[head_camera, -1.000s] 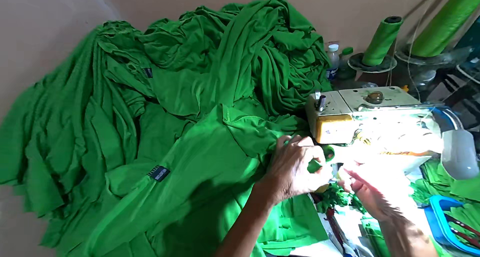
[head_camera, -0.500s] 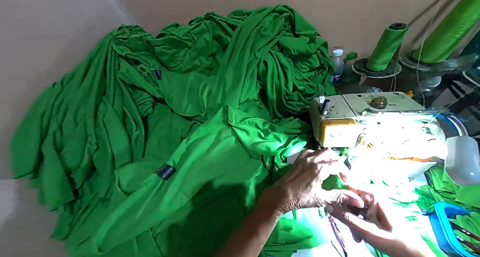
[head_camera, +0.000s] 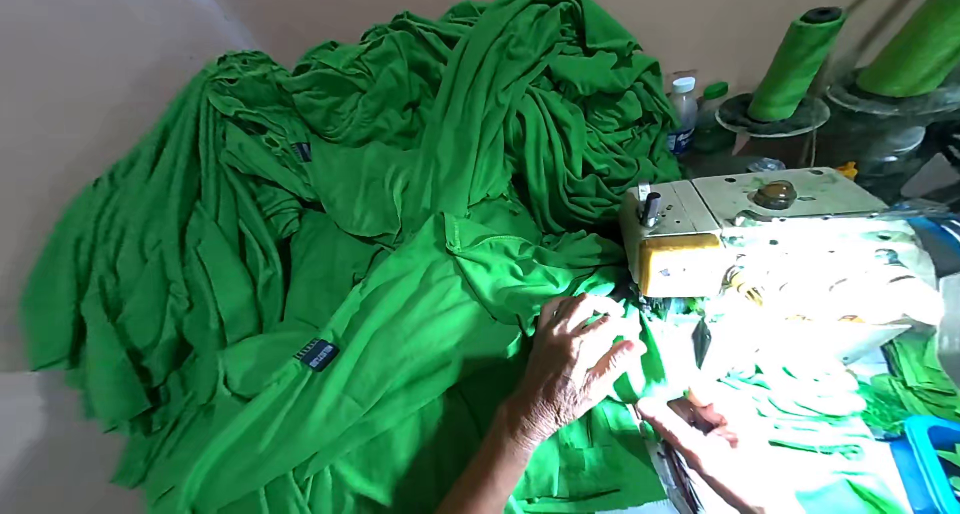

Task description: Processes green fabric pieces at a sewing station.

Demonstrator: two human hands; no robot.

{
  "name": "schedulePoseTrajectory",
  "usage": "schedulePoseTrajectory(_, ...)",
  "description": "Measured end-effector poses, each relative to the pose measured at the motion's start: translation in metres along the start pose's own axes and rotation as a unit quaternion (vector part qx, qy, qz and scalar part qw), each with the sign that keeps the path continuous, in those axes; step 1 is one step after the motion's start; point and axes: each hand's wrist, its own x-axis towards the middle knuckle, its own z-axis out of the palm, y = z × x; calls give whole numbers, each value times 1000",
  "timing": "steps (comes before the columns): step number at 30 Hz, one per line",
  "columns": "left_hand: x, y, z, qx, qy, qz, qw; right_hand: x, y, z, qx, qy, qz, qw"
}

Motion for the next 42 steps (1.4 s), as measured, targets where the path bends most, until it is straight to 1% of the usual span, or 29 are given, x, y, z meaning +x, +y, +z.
schedulePoseTrajectory(2,0,0,1,3,5,-22,1000,-1,-1,-1,12,-5,2,1000)
schedulePoseTrajectory(5,-2,2,3,7,-22,-54,998,-2,-3,0,15,-8,5,1000)
schedulePoseTrajectory(8,-8,5,7,30,-26,-59,998,-3,-5,1,14,1,22,1000)
schedulePoseTrajectory(13,-31,20,16,70,63,-65,993,-4,-5,3,28,34,34,998)
schedulePoseTrajectory(17,-44,30,33,87,144,-85,982,0,-3,4,-2,52,11,999)
schedulePoseTrajectory(20,-41,33,43,94,164,-105,976,-3,2,7,-45,88,-28,995)
schedulePoseTrajectory(23,-26,31,44,82,130,-142,978,-3,7,8,-93,115,-72,986)
schedulePoseTrajectory(25,-11,29,39,65,75,-189,977,-4,4,9,-105,130,-78,983)
schedulePoseTrajectory(28,10,19,30,38,-25,-270,962,-2,3,11,-123,127,-80,981)
schedulePoseTrajectory(29,13,16,28,33,-34,-279,959,-2,2,11,-136,125,-74,980)
schedulePoseTrajectory(30,12,18,27,35,-24,-278,960,-1,0,12,-155,117,-71,978)
schedulePoseTrajectory(32,2,33,19,58,-6,-279,959,-2,-1,12,-198,69,-99,973)
schedulePoseTrajectory(34,-19,65,3,56,-31,-289,955,-4,2,14,-229,-17,-156,961)
schedulePoseTrajectory(36,-46,99,-15,22,-73,-266,961,-11,-3,15,-287,-98,-174,937)
schedulePoseTrajectory(37,-58,112,-24,-7,-97,-251,963,-15,-10,15,-324,-108,-158,927)
schedulePoseTrajectory(38,-71,119,-31,-30,-102,-235,966,-17,-15,12,-375,-83,-139,913)
schedulePoseTrajectory(39,-85,118,-36,-37,-72,-213,974,-18,-16,6,-423,-44,-106,899)
schedulePoseTrajectory(40,-101,111,-41,-41,-26,-189,981,-20,-17,0,-442,-16,-48,896)
schedulePoseTrajectory(41,-117,101,-48,-38,24,-170,984,-24,-19,-9,-445,-19,-9,896)
schedulePoseTrajectory(42,-130,91,-60,-34,72,-169,982,-30,-26,-15,-428,-77,8,901)
